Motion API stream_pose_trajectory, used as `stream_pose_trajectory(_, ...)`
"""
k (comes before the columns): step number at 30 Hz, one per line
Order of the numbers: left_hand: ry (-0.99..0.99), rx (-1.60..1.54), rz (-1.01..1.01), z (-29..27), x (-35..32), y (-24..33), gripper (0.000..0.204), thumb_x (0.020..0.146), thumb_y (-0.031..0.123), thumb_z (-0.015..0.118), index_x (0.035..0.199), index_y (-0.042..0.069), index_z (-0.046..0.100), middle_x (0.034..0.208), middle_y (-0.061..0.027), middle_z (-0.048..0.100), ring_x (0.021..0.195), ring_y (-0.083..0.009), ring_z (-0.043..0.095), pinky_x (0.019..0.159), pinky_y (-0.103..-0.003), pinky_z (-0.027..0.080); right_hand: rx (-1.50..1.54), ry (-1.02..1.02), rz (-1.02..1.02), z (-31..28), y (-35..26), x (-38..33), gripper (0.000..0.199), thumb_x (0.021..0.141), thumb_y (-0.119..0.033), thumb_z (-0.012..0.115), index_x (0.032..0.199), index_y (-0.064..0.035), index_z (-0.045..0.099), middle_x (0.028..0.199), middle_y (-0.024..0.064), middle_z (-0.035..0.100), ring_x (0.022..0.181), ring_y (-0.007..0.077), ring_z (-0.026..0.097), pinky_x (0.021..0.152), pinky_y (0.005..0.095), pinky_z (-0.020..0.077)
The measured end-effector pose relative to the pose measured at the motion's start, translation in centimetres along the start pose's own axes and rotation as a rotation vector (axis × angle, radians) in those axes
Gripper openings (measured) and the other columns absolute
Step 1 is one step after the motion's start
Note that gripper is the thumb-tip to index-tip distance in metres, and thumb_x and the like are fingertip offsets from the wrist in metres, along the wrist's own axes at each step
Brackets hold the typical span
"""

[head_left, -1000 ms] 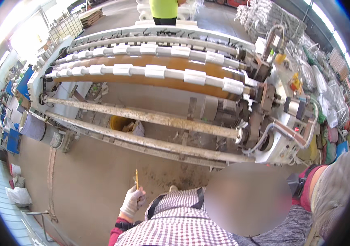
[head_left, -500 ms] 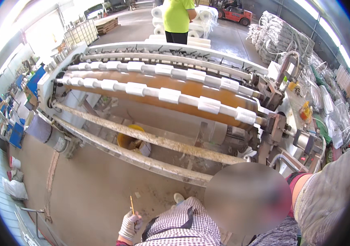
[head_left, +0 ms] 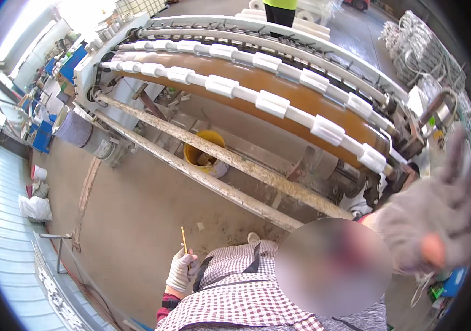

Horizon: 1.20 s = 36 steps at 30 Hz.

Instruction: Operating an industrial roll-winding machine, cutting plastic film, and replacing cardboard core tubes.

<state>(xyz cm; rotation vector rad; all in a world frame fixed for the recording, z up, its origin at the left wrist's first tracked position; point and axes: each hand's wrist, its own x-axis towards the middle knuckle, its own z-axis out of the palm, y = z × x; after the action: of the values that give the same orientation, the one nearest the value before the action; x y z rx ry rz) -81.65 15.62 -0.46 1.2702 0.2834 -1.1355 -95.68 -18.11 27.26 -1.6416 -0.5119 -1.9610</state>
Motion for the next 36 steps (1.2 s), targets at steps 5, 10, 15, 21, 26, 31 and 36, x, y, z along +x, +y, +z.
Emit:
stream_pose_trajectory(5,0.058,-0.084,0.039,-2.8,0.2,1.6,0.018,0.077,0.002,0.059,0.086,0.011,0.046,0.058,-0.0008,0.042,0.039,-0.0076,0.033,0.034,-0.021,0.025,0.033,-0.233,0.768,6.8,2.8,-12.6,0.035,0.082,-0.014,0.066,0.113,-0.0005,0.057,0.098,0.0128,0.064,0.089,0.0227,0.063,0.078,0.034,0.0511)
stream_pose_trajectory(10,0.081,-0.037,0.101,-7.2,1.5,5.0,0.017,0.076,0.006,0.06,0.084,0.011,0.046,0.059,-0.0011,0.043,0.04,-0.0081,0.037,0.034,-0.021,0.025,0.271,-0.594,1.238,16.6,0.6,-27.3,0.027,0.083,-0.011,0.063,0.109,-0.004,0.058,0.097,0.0137,0.064,0.087,0.0255,0.063,0.078,0.033,0.0494)
stream_pose_trajectory(15,0.142,0.024,0.166,-13.8,2.3,11.1,0.021,0.075,0.006,0.062,0.083,0.012,0.044,0.059,0.0014,0.044,0.041,-0.0069,0.038,0.035,-0.019,0.027,0.377,-1.383,1.117,26.9,0.5,-33.4,0.038,0.088,-0.032,0.053,0.112,-0.0032,0.056,0.1,0.0192,0.062,0.092,0.0347,0.06,0.079,0.0405,0.0475)
stream_pose_trajectory(21,0.103,0.22,0.164,-21.1,1.9,21.3,0.019,0.077,0.007,0.061,0.091,0.01,0.049,0.065,0.0019,0.05,0.044,-0.0047,0.043,0.039,-0.018,0.033,0.519,-1.464,1.259,41.5,0.5,-36.1,0.046,0.091,-0.039,0.049,0.119,-0.0022,0.052,0.102,0.0194,0.061,0.095,0.0324,0.059,0.084,0.0366,0.046)
stream_pose_trajectory(26,0.013,0.246,0.229,-25.9,4.6,28.0,0.026,0.078,0.009,0.063,0.1,0.009,0.049,0.066,0.0026,0.051,0.046,-0.005,0.047,0.04,-0.019,0.036,0.853,-1.211,1.654,49.7,2.5,-37.5,0.043,0.091,-0.031,0.054,0.124,-0.0032,0.05,0.107,0.0105,0.061,0.098,0.0174,0.057,0.087,0.0288,0.0436)
stream_pose_trajectory(31,-0.025,0.262,0.25,-28.9,9.2,34.5,0.037,0.077,0.02,0.068,0.107,0.01,0.05,0.068,0.0004,0.051,0.049,-0.0088,0.051,0.042,-0.021,0.038,1.049,-0.781,1.852,55.9,7.1,-39.2,0.046,0.091,-0.025,0.056,0.131,-0.005,0.046,0.114,0.0045,0.057,0.107,0.0123,0.05,0.095,0.0276,0.0388)
stream_pose_trajectory(36,0.004,0.224,0.336,-31.1,13.6,42.2,0.038,0.082,0.031,0.062,0.109,0.006,0.053,0.076,-0.0047,0.059,0.057,-0.0125,0.058,0.05,-0.023,0.046,1.12,-0.666,2.037,62.0,14.4,-39.3,0.044,0.091,-0.024,0.056,0.13,-0.0069,0.047,0.111,0.0044,0.058,0.104,0.0108,0.052,0.092,0.0263,0.0411)
